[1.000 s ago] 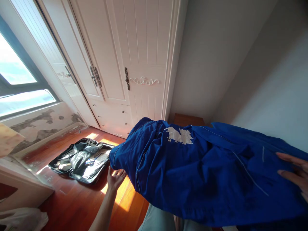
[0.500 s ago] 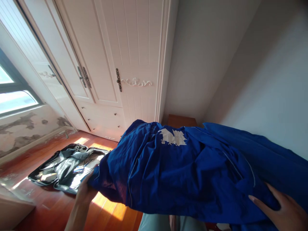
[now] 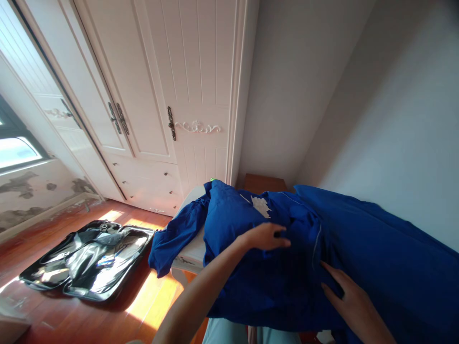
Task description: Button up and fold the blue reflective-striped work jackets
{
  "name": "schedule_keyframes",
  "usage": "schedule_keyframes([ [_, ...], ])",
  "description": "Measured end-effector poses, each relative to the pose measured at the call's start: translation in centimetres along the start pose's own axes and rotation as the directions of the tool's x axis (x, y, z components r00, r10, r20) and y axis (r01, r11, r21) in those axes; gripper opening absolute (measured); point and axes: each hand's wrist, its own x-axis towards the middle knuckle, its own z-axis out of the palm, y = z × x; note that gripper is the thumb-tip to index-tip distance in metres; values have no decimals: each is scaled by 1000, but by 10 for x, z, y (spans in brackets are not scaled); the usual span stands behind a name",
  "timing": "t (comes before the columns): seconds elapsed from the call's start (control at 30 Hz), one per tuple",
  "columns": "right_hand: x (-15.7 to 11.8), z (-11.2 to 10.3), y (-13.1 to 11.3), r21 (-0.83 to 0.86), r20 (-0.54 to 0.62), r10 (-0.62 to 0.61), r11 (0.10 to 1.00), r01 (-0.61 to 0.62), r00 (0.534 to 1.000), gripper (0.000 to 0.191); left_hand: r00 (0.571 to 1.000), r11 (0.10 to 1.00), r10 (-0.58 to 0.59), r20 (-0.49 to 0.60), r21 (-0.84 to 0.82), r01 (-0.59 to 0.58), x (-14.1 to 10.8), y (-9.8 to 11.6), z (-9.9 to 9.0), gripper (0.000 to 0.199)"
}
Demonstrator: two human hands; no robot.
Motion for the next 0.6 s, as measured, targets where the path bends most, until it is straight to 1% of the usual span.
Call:
schedule_keyframes([
  [0.03, -3, -1, 0, 21, 10, -4, 1000, 4, 1000, 64, 969, 996, -53, 241, 88, 32, -3, -4, 17, 38],
  [0.07, -6, -3, 1, 43, 12, -7, 999, 7, 1000, 65, 893, 991, -90, 441, 127, 37, -10, -7, 26, 47],
  [0.1, -9, -7, 3, 64, 8, -9, 998, 8, 1000, 65, 795, 991, -113, 596, 126, 47, -19, -9, 29, 51],
  [0.13, -12, -12, 6, 82, -2, -7, 997, 7, 1000, 66, 711, 994, -109, 694, 94, 61, -28, -10, 26, 56],
  [0.17, -14, -16, 8, 95, -16, -1, 995, 3, 1000, 65, 686, 996, -85, 723, 40, 82, -35, -10, 18, 60],
  [0.2, -16, -21, 10, 101, -38, 6, 995, -2, 999, 64, 707, 994, -68, 704, -10, 105, -41, -10, 6, 64],
  [0.23, -17, -24, 12, 101, -68, 11, 995, -4, 998, 63, 769, 992, -65, 636, -41, 119, -44, -11, -7, 66],
  [0.27, -18, -27, 12, 99, -105, 13, 995, -2, 994, 62, 852, 992, -81, 518, -38, 118, -44, -13, -21, 65],
  [0.3, -18, -29, 11, 96, -152, 10, 995, 5, 988, 61, 930, 994, -110, 351, 17, 111, -44, -18, -33, 62],
  [0.33, -18, -29, 9, 94, -208, 3, 995, 17, 978, 61, 978, 984, -141, 153, 125, 123, -43, -26, -44, 60],
  [0.37, -17, -29, 6, 93, -265, -6, 995, 32, 964, 63, 986, 947, -157, -53, 276, 166, -42, -37, -52, 59],
  [0.4, -17, -28, 2, 94, -317, -16, 994, 49, 948, 65, 962, 861, -158, -221, 446, 244, -43, -50, -58, 59],
  [0.43, -17, -26, -4, 96, -360, -26, 993, 64, 933, 67, 940, 752, -175, -293, 577, 320, -45, -65, -61, 62],
  [0.47, -18, -24, -10, 100, -390, -35, 992, 80, 920, 69, 931, 666, -202, -303, 655, 358, -49, -81, -61, 60],
  [0.5, -20, -21, -17, 105, -406, -48, 989, 99, 912, 70, 938, 624, -224, -266, 700, 348, -54, -96, -60, 56],
  [0.53, -22, -18, -23, 115, -411, -68, 985, 126, 909, 68, 947, 616, -211, -242, 719, 321, -59, -110, -58, 52],
  [0.6, -29, -14, -36, 155, -411, -123, 967, 202, 903, 63, 958, 661, -132, -254, 698, 277, -72, -127, -52, 44],
])
